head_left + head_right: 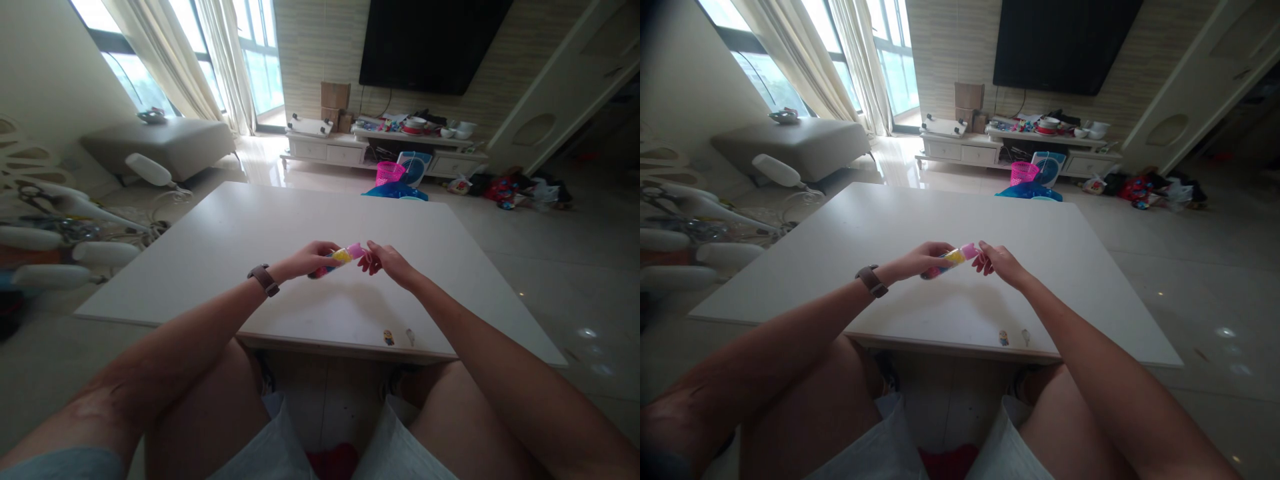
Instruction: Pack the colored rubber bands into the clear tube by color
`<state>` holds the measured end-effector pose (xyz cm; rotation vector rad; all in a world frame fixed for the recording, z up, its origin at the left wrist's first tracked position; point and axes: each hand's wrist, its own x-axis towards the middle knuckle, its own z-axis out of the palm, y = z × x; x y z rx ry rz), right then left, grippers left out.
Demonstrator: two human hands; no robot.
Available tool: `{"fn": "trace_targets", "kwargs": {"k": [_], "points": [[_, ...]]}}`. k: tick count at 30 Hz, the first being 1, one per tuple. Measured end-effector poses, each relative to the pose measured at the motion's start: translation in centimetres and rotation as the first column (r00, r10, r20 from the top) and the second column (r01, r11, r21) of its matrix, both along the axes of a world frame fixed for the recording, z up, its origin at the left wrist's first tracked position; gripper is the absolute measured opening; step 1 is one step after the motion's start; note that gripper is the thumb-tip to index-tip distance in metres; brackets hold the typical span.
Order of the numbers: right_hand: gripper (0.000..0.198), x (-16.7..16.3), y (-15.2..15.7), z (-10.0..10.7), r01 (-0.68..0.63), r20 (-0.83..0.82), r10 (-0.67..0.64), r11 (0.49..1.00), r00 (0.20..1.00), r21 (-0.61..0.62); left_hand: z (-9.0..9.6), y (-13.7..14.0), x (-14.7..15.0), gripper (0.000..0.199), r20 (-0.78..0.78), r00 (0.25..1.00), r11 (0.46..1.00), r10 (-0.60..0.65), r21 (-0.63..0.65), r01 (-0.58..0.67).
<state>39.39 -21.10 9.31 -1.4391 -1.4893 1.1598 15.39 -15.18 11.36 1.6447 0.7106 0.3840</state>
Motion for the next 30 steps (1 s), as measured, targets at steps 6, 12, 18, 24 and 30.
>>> {"fn": "trace_targets", "kwargs": {"k": [6, 12, 18, 24, 30], "points": [[0.042, -0.16, -0.11, 0.46, 0.074, 0.000, -0.074, 0.994, 0.997, 0.078, -0.52, 0.35, 0.04, 0.041, -0.036, 0.998, 0.999, 0.045, 0.030, -0.044], [0.028, -0.14, -0.07, 0.71, 0.124, -0.020, -0.123, 0.985, 0.992, 0.124, -0.88, 0.45, -0.13, 0.049, -0.093, 0.995, 0.997, -0.024, 0.073, 0.031], [0.027, -0.04, 0.08, 0.39, 0.163, 0.008, -0.166, 0.975, 0.986, 0.148, -0.40, 0.15, -0.38, 0.056, -0.049, 0.988, 0.989, -0.144, 0.016, 0.145], [0.027, 0.22, 0.20, -0.10, 0.133, 0.108, -0.140, 0.988, 0.984, 0.073, -0.28, 0.13, -0.23, 0.051, 0.031, 0.997, 0.997, -0.070, -0.024, 0.071], [0.028, 0.29, 0.10, 0.12, 0.115, 0.144, -0.131, 0.987, 0.981, 0.113, -0.61, 0.28, 0.03, 0.043, 0.005, 1.000, 1.000, 0.009, 0.005, -0.009]]}}
